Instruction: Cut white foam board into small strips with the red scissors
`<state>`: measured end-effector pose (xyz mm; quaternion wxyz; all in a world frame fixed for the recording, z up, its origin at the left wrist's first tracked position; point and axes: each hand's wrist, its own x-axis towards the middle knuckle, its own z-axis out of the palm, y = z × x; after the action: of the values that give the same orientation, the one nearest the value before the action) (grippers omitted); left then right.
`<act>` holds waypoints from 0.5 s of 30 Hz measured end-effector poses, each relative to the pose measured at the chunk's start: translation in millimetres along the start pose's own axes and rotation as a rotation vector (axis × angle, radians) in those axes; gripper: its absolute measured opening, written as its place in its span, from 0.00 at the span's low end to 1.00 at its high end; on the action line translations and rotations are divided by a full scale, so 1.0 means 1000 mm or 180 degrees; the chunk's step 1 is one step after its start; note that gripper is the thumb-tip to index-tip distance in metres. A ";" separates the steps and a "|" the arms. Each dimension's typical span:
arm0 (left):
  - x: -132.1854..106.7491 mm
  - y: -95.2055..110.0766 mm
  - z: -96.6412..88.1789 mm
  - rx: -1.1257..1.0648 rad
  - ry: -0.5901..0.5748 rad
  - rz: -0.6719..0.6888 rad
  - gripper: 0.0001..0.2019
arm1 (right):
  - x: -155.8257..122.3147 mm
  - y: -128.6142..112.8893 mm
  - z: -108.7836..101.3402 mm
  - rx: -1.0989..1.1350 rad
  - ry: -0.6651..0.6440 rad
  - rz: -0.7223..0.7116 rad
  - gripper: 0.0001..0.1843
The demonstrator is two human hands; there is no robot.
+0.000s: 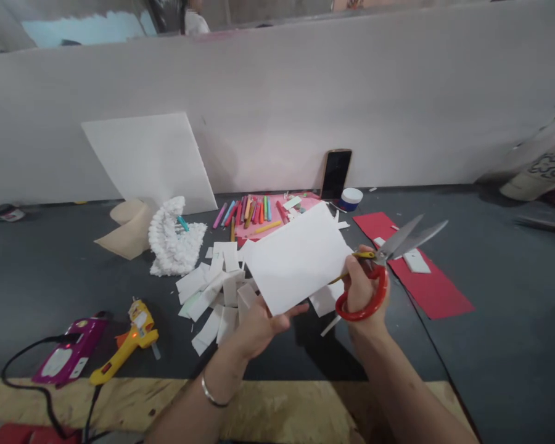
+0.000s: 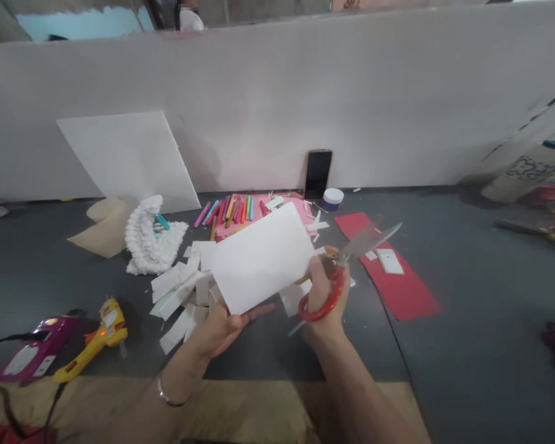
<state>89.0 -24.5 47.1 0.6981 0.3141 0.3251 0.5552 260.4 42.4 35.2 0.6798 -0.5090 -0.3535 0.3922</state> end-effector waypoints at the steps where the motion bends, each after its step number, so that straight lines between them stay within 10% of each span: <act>1: 0.001 -0.003 0.003 -0.0009 0.0167 -0.0014 0.31 | -0.003 -0.001 0.002 0.0014 -0.0040 0.0071 0.21; 9: 0.015 0.014 0.002 -0.0710 0.1758 -0.0794 0.12 | 0.002 -0.009 0.003 0.0845 -0.0838 0.0731 0.17; 15: 0.019 0.023 0.006 -0.0894 0.2065 -0.1256 0.08 | 0.005 -0.016 0.002 0.0947 -0.1093 0.0781 0.16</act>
<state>84.1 -2.1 67.1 0.6886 -0.0443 0.5036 0.5199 264.0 45.1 51.1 0.6246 -0.3684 -0.3377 0.6001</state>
